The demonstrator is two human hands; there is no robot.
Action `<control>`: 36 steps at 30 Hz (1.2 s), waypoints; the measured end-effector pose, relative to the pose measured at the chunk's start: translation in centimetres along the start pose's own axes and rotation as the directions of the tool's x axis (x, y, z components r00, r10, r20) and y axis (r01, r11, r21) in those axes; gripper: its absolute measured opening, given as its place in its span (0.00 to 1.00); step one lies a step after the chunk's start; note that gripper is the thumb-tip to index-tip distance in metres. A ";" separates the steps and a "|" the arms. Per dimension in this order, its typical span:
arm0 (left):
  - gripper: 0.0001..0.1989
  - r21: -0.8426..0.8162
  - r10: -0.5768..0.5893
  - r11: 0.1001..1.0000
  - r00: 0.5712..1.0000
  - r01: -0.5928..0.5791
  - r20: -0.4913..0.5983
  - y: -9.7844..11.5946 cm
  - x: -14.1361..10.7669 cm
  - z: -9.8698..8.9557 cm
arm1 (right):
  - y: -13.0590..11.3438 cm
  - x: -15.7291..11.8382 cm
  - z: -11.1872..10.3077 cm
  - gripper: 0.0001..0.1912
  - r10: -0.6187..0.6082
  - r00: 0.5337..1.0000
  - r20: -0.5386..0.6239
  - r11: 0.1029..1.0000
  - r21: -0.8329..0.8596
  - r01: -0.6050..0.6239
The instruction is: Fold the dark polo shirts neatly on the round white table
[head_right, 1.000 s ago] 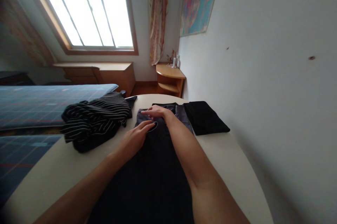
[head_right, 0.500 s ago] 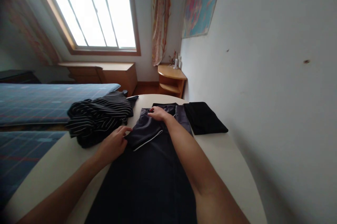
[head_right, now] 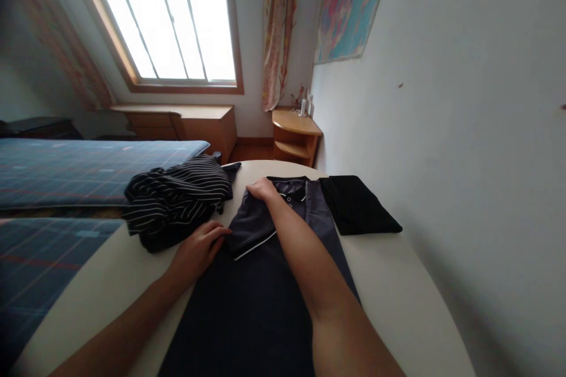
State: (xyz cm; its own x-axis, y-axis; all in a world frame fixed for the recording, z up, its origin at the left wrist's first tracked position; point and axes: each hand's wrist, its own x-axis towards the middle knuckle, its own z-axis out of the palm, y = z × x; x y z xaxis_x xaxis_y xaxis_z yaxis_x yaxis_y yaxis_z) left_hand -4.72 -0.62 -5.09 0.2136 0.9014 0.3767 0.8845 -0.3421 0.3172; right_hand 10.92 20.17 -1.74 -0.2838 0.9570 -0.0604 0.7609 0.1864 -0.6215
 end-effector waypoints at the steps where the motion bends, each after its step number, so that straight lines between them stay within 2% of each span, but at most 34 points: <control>1: 0.13 0.006 -0.022 1.000 1.000 0.022 -0.011 0.0 0.0 -0.1 | -0.1 0.3 0.1 0.14 0.000 1.000 -0.009 1.000 0.031 0.000; 6: 0.13 -0.005 -0.169 0.986 0.984 0.169 -0.060 -0.2 0.1 -0.1 | -0.3 1.5 0.9 0.13 0.015 0.995 -0.101 0.978 0.207 0.006; 9: 0.14 -0.012 -0.223 0.975 0.974 0.223 -0.033 -0.1 0.2 -0.1 | 0.0 1.8 1.8 0.17 0.020 0.990 -0.136 0.962 0.273 0.018; 16: 0.13 0.076 -0.291 0.955 0.956 0.288 0.045 0.4 0.2 -0.2 | 0.3 1.5 3.7 0.18 -0.012 0.990 -0.142 0.946 0.320 0.057; 20: 0.14 0.090 -0.317 0.946 0.948 0.313 0.034 0.3 0.2 -0.3 | 0.2 1.2 3.4 0.23 -0.061 0.991 -0.120 0.948 0.303 0.095; 26: 0.16 0.071 -0.286 0.956 0.958 0.285 0.014 0.1 0.1 -0.1 | 1.1 0.0 0.8 0.33 -0.116 0.993 -0.039 0.982 0.149 0.120; 28: 0.17 0.067 -0.276 0.959 0.961 0.274 0.017 0.0 0.1 -0.1 | 1.3 -0.8 -0.2 0.34 -0.157 0.988 0.001 0.985 0.068 0.156; 32: 0.18 0.079 -0.255 0.964 0.967 0.253 0.018 0.0 0.1 0.0 | 1.3 -3.2 -1.7 0.25 -0.194 0.980 -0.035 0.973 -0.135 0.188; 34: 0.18 0.080 -0.232 0.969 0.973 0.232 -0.006 0.1 0.1 0.0 | 1.4 -4.5 -2.0 0.19 -0.165 0.983 -0.081 0.963 -0.229 0.143; 36: 0.18 0.075 -0.224 0.971 0.974 0.226 -0.032 0.3 0.1 0.0 | 1.6 -5.7 -1.8 0.18 -0.124 0.987 -0.104 0.951 -0.296 0.088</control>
State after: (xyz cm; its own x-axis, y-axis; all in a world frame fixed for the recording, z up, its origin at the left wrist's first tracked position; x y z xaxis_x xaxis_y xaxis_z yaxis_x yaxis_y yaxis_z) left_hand -4.45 -0.61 -4.96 -0.0034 0.9461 0.3240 0.9385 -0.1088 0.3277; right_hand 14.83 15.39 -0.95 -0.3137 0.9444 0.0989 0.8713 0.3277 -0.3653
